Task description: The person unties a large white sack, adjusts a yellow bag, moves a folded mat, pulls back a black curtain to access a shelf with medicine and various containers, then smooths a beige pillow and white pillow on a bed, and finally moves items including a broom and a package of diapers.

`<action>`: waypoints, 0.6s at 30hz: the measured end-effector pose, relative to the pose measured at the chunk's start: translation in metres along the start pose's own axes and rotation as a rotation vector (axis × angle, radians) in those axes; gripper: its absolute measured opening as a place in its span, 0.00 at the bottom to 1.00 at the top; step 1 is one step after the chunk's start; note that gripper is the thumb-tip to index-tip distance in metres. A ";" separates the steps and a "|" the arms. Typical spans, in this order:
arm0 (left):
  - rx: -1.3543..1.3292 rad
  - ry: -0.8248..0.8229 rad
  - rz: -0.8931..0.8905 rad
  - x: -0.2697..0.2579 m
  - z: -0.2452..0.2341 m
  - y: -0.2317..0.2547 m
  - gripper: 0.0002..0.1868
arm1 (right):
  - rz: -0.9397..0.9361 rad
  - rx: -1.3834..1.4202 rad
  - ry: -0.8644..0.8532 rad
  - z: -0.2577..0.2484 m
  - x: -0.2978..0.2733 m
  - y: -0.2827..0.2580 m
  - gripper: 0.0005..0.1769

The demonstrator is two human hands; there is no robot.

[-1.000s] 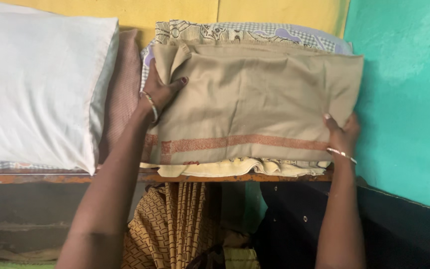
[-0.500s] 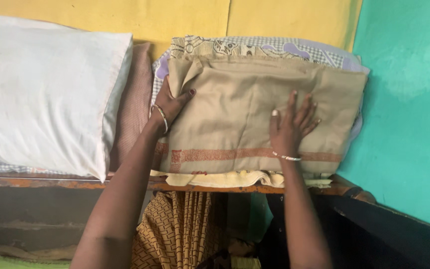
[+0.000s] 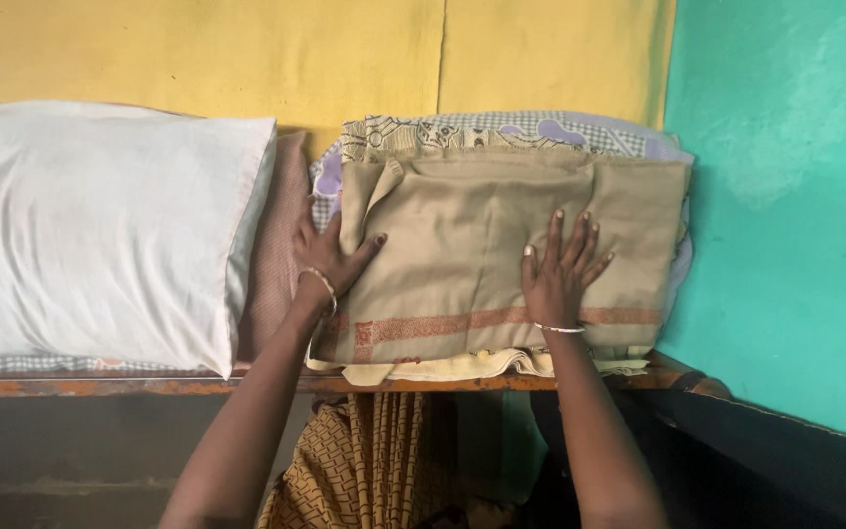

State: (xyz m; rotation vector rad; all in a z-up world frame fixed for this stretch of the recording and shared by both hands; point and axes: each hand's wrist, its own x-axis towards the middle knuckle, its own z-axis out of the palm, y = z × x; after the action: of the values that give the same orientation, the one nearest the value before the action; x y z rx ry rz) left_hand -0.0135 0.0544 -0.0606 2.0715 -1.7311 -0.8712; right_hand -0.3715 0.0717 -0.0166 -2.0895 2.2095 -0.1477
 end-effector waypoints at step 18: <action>-0.645 0.058 -0.264 0.006 -0.017 -0.009 0.42 | 0.084 -0.034 0.018 0.007 -0.003 -0.011 0.40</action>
State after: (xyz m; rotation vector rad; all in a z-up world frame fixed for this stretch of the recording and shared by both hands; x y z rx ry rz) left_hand 0.0049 0.0479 -0.0541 1.8579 -0.9669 -1.2308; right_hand -0.3592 0.0740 -0.0217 -2.0158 2.3215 -0.1233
